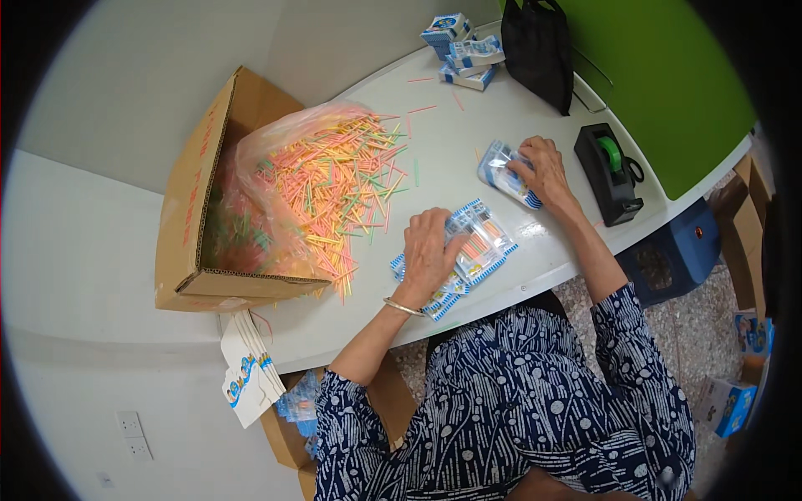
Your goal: Packaging small white items into individual blue pouches from a cardboard box on a workspace desk.
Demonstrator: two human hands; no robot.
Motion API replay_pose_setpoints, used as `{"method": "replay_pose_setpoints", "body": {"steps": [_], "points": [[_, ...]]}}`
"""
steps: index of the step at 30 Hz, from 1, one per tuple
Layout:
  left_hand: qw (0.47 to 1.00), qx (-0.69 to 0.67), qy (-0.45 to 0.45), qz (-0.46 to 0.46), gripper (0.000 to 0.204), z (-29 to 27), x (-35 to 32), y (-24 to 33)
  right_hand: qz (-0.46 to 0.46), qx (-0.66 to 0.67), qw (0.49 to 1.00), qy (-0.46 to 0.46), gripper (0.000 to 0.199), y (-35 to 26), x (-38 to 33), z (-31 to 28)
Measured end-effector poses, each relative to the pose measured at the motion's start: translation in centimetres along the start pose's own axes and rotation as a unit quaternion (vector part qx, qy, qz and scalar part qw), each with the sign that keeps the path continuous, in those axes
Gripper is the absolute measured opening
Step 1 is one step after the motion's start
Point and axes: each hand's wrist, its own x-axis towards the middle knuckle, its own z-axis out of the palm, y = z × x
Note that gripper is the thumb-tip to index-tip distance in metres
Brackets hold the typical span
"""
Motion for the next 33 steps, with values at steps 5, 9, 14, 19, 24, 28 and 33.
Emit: {"method": "replay_pose_setpoints", "body": {"steps": [5, 9, 14, 19, 24, 28, 33], "points": [[0.999, 0.032, 0.020, 0.034, 0.049, -1.0, 0.6, 0.7, -0.059, -0.001, 0.997, 0.046, 0.024, 0.2, 0.6, 0.2], [0.996, -0.066, 0.053, -0.019, 0.049, -2.5, 2.2, 0.5, -0.126, 0.057, 0.984, 0.114, 0.020, -4.4, -0.1, -1.6], [0.976, -0.195, 0.095, -0.020, 0.037, -4.3, 4.7, 0.7, -0.053, 0.315, 0.938, -0.137, 0.024, -9.4, -1.1, -3.6], [0.971, -0.227, 0.052, -0.054, 0.013, -4.3, 2.8, 0.8, -0.078, 0.321, 0.925, -0.186, 0.020, -10.2, -0.9, -2.8], [0.990, -0.096, 0.102, 0.006, 0.011, -5.1, 1.6, 0.6, -0.070, 0.235, 0.923, -0.296, 0.021, -11.3, -0.5, -2.9], [0.992, -0.095, 0.088, -0.001, 0.011, -5.7, 1.3, -0.2, -0.067, 0.233, 0.924, -0.297, 0.021, -12.1, -0.9, -2.3], [0.994, -0.037, 0.085, 0.052, 0.010, -5.9, 1.2, -1.8, -0.082, 0.275, 0.911, -0.298, 0.026, -12.0, -1.5, -0.3]]}}
